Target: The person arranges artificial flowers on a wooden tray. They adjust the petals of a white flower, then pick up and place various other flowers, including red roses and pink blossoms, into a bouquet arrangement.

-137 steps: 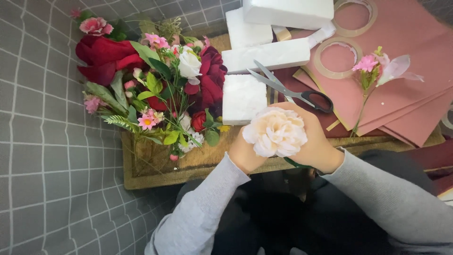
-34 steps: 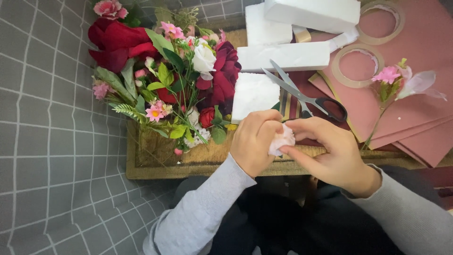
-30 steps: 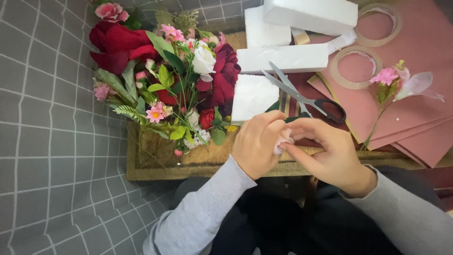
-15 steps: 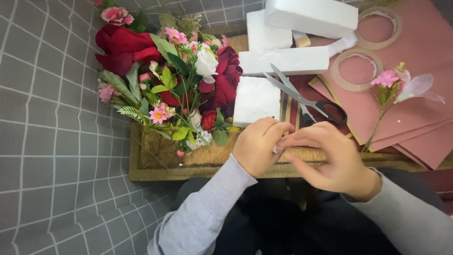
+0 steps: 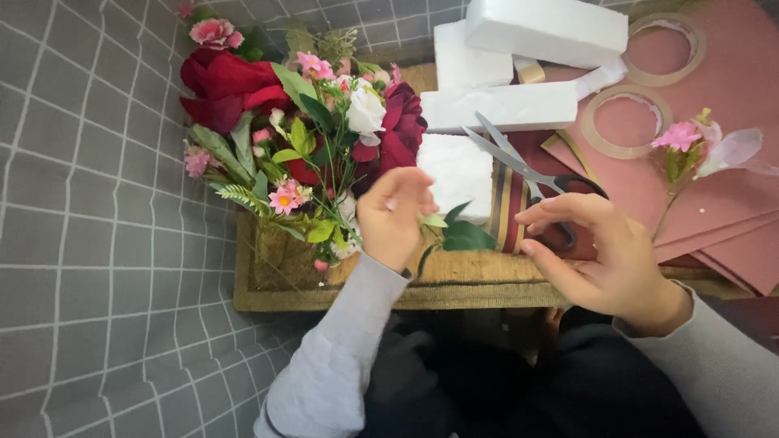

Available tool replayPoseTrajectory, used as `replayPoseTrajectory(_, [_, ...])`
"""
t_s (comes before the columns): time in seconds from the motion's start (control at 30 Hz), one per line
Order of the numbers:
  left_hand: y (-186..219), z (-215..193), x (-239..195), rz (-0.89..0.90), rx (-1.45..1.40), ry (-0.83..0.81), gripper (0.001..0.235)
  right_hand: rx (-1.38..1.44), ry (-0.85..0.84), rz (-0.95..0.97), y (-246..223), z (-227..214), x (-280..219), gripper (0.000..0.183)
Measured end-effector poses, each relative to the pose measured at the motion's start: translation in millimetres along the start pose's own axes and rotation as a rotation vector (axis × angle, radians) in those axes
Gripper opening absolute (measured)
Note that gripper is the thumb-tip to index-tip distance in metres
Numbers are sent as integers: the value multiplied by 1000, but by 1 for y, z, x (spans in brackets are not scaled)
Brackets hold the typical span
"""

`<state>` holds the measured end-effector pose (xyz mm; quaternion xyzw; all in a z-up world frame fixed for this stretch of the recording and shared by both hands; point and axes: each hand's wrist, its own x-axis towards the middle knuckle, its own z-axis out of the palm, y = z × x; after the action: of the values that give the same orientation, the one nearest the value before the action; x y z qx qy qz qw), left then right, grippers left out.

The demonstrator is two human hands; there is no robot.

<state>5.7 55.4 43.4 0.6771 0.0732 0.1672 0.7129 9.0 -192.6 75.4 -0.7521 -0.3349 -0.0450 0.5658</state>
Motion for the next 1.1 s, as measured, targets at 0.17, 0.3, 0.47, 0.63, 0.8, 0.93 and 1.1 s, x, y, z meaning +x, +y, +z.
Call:
replayPoseTrajectory(0.17, [18, -3, 10, -162, -370, 147, 57, -127, -74, -50, -9, 6, 8, 36])
replayPoseTrajectory(0.3, [18, -13, 13, -278, -837, 123, 62, -357, -217, 34, -8, 12, 10, 25])
replayPoseTrajectory(0.47, [1, -25, 9, -248, -1074, -7, 63, -195, -221, -94, 0, 29, 6, 42])
replayPoseTrajectory(0.63, [-6, -23, 3, -186, -1082, -103, 63, -117, -313, -14, 4, 38, -6, 38])
replayPoseTrajectory(0.8, [-5, 0, -14, -149, -1043, -250, 66, 51, -101, 101, 3, 33, -6, 51])
replayPoseTrajectory(0.93, [-1, 19, -29, -113, -1029, -294, 66, 145, 5, -9, 2, 27, -2, 50])
replayPoseTrajectory(1.1, [3, 29, -30, -163, -1003, -285, 64, 157, -176, -210, 14, 30, -5, 40])
